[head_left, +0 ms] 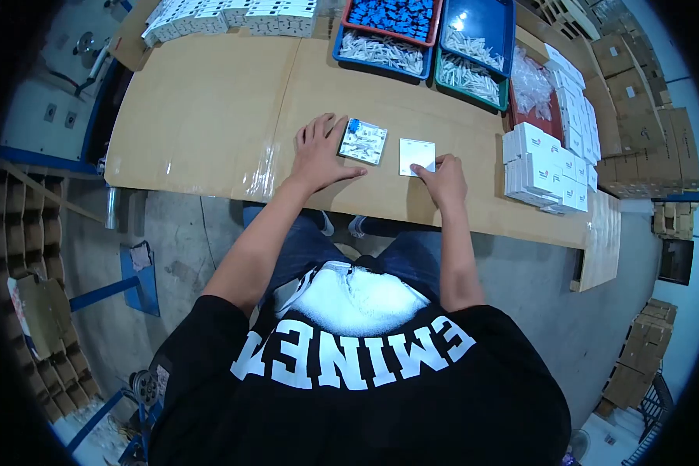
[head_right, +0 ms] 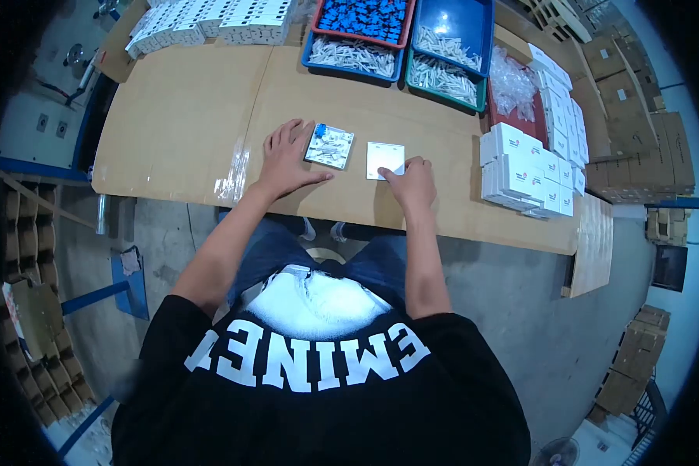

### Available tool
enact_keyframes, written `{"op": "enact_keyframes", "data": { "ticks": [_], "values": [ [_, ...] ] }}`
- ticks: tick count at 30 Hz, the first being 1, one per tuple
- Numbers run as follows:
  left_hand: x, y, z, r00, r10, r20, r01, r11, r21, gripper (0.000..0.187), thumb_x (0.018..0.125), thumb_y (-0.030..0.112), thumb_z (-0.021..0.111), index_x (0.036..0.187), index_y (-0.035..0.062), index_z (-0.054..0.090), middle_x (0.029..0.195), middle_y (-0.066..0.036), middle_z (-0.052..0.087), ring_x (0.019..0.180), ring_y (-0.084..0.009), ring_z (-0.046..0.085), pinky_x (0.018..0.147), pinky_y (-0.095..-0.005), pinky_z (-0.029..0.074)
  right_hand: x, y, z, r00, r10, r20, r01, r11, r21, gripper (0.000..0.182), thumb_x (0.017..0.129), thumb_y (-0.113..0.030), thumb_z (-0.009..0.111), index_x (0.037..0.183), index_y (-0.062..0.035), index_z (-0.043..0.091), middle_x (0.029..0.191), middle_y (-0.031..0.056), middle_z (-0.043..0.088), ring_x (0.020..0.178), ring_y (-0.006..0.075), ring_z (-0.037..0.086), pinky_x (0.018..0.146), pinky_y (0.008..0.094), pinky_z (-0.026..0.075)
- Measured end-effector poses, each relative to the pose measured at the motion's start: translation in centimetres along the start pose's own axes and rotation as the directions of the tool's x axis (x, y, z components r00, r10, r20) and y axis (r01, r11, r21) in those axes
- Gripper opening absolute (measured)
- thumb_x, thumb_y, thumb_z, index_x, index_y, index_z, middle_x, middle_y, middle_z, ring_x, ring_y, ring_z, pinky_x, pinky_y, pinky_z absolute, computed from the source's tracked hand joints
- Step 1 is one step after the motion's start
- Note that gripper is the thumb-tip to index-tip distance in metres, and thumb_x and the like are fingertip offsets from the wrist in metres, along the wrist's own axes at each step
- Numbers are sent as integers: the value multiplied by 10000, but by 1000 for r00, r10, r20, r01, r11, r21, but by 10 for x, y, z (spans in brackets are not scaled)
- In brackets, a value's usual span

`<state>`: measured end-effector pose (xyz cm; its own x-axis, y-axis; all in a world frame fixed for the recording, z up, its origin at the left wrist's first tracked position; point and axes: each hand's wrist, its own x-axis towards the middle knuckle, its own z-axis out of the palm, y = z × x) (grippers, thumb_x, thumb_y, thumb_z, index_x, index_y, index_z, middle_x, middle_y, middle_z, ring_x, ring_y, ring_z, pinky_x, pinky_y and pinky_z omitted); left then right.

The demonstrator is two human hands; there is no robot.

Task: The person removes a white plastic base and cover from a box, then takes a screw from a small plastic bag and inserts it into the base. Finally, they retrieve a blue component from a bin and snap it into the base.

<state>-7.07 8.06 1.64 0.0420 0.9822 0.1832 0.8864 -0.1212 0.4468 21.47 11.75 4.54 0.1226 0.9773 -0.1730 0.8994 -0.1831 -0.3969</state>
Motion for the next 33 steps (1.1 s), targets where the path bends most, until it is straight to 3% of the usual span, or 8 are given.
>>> {"op": "enact_keyframes", "data": {
  "ticks": [7, 16, 18, 20, 22, 23, 27, 33],
  "values": [
    [8, 4, -6, 993, -92, 79, 96, 994, -51, 1087, 607, 624, 883, 1516, 163, 507, 1514, -153, 428, 1460, -369, 308, 1205, -531, 189, 8, 18, 14, 995, -88, -39, 95, 857, 507, 587, 773, -158, 878, 1212, -4, 521, 1046, 182, 692, 924, 278, 707, 807, 364, 563],
    [-23, 23, -9, 987, -117, 107, 146, 933, -330, 1055, 670, 487, 925, 1514, 68, 448, 1485, -146, 550, 1470, -353, 394, 1242, -527, 205, -14, 35, -23, 998, -67, -21, 32, 161, 986, 344, 888, -40, 766, 1162, -65, 559, 1039, 65, 693, 918, 178, 683, 875, 346, 554],
    [-33, 38, -11, 977, -45, 209, 214, 246, -945, 899, 802, 398, 869, 1498, 18, 446, 1478, -136, 554, 1452, -317, 443, 1215, -455, 331, -31, 23, -38, 987, -15, 162, -157, -364, 918, 293, 917, -112, 754, 1164, -84, 600, 1080, 47, 694, 978, 208, 688, 945, 398, 557],
    [-42, 46, -19, 978, -57, 199, 207, 254, -945, 717, 921, 267, 771, 1491, -13, 438, 1478, -126, 550, 1405, -295, 510, 1170, -415, 418, -34, 35, -28, 966, -51, 252, -248, -447, 860, 321, 971, -213, 720, 1233, -73, 599, 1151, 57, 689, 1051, 245, 685, 1010, 462, 555],
    [-52, 60, -34, 927, -15, 375, 339, -396, -854, 676, 943, 268, 719, 1508, 28, 436, 1495, -121, 535, 1360, -295, 557, 1167, -435, 427, -37, 33, -19, 940, -173, 295, -341, -527, 778, 403, 1002, -243, 690, 1331, -48, 563, 1213, 113, 681, 1143, 279, 669, 1046, 509, 542],
    [-57, 64, -30, 911, -1, 413, 356, -504, -787, 710, 974, 374, 619, 1560, 53, 380, 1497, -166, 519, 1332, -333, 571, 1134, -516, 461, -38, 29, -12, 941, -242, 236, -326, -466, 822, 543, 1056, -374, 584, 1442, -8, 475, 1371, 218, 606, 1281, 363, 601, 1084, 539, 511],
    [-66, 79, -40, 904, 117, 412, 367, -708, -603, 745, 987, 489, 495, 1589, 77, 347, 1510, -221, 499, 1299, -410, 571, 1074, -638, 458, -55, -2, -24, 788, -533, 309, -606, -583, 541, 664, 1117, -469, 312, 1587, -1, 289, 1580, 325, 363, 1444, 493, 405, 1172, 557, 407],
    [-76, 74, -34, 869, 182, 460, 413, -779, -472, 734, 987, 499, 403, 1613, 124, 329, 1500, -241, 513, 1269, -399, 588, 1036, -624, 482, -58, -10, -19, 736, -654, 175, -607, -523, 599, 530, 1129, -409, 302, 1609, -183, 325, 1590, 325, 345, 1464, 497, 372, 1181, 618, 357]
  ]
}}
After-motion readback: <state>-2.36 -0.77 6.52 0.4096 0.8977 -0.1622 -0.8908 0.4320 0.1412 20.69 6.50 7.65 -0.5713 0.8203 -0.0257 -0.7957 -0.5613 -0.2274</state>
